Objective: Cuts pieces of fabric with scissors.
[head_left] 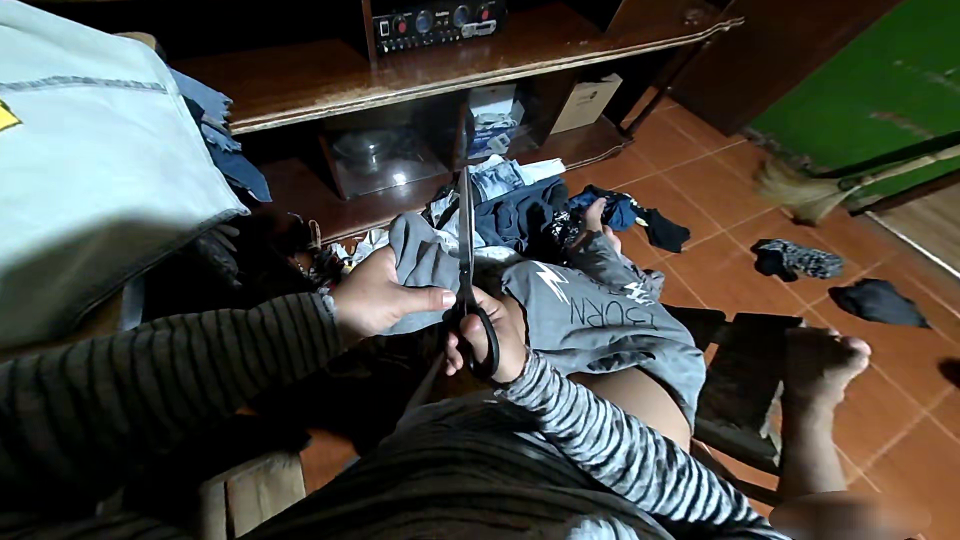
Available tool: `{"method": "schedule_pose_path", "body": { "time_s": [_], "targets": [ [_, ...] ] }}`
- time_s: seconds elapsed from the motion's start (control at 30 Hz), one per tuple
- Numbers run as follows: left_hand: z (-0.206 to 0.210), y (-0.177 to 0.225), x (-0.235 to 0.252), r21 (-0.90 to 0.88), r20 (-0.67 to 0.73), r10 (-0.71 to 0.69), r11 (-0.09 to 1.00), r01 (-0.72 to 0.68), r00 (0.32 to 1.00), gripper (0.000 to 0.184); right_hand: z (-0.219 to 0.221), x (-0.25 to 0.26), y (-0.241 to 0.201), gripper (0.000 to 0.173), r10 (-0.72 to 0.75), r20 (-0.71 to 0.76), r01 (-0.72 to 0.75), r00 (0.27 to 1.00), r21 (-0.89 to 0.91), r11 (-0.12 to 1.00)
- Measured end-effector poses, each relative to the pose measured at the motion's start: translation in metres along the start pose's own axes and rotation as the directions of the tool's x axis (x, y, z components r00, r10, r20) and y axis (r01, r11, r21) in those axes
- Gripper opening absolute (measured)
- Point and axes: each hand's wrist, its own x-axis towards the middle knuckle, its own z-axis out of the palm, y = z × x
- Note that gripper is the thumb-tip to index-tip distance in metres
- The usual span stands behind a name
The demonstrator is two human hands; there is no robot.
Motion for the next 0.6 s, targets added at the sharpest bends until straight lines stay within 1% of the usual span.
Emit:
{"method": "schedule_pose_path", "body": {
  "time_s": [0.07,0.13,0.17,0.2,0.27,0.33,0.4,0.47,0.5,0.57,0.6],
  "targets": [
    [-0.003,-0.005,0.002,0.148,0.025,0.070,0.986,-0.073,0.997,0.050,-0.001,0.002,-0.001,0.051,-0.046,-0.040,0.041,0.998,-0.105,0.994],
    [-0.006,-0.014,0.004,0.300,0.080,0.143,0.940,-0.161,0.986,0.061,0.001,0.005,-0.007,0.060,-0.090,-0.116,0.053,0.989,-0.284,0.957],
    [-0.007,-0.018,0.005,0.333,0.111,0.169,0.922,-0.197,0.979,0.066,0.001,0.006,-0.010,0.057,-0.091,-0.163,0.041,0.982,-0.287,0.957],
    [-0.007,-0.021,0.006,0.329,0.128,0.204,0.914,-0.236,0.971,0.067,0.002,0.008,-0.011,0.050,-0.090,-0.214,0.030,0.973,-0.269,0.963],
    [-0.007,-0.018,0.006,0.237,0.139,0.258,0.929,-0.285,0.956,0.058,0.000,0.010,-0.011,0.041,-0.108,-0.284,0.034,0.953,-0.254,0.967],
    [-0.011,-0.010,0.009,0.183,0.102,0.242,0.949,-0.257,0.965,0.042,-0.006,0.009,-0.010,0.037,-0.133,-0.284,0.056,0.950,-0.265,0.963],
    [-0.016,-0.004,0.012,0.181,0.012,0.199,0.963,-0.198,0.980,0.027,-0.007,0.007,-0.009,0.036,-0.125,-0.284,0.045,0.951,-0.272,0.961],
    [-0.018,-0.003,0.017,0.094,-0.063,0.145,0.986,-0.138,0.987,0.024,-0.005,0.004,-0.007,0.038,-0.108,-0.287,0.031,0.952,-0.259,0.965],
    [-0.019,-0.002,0.019,0.040,-0.075,0.127,0.991,-0.124,0.989,0.026,-0.004,0.003,-0.006,0.038,-0.112,-0.281,0.034,0.953,-0.270,0.962],
    [-0.023,-0.002,0.020,-0.055,-0.056,0.128,0.990,-0.131,0.990,0.030,-0.003,0.002,-0.004,0.039,-0.139,-0.267,0.052,0.954,-0.309,0.950],
    [-0.026,-0.003,0.022,-0.092,-0.039,0.138,0.986,-0.141,0.990,0.027,-0.003,0.002,-0.003,0.040,-0.158,-0.257,0.067,0.954,-0.330,0.942]
  ]
}}
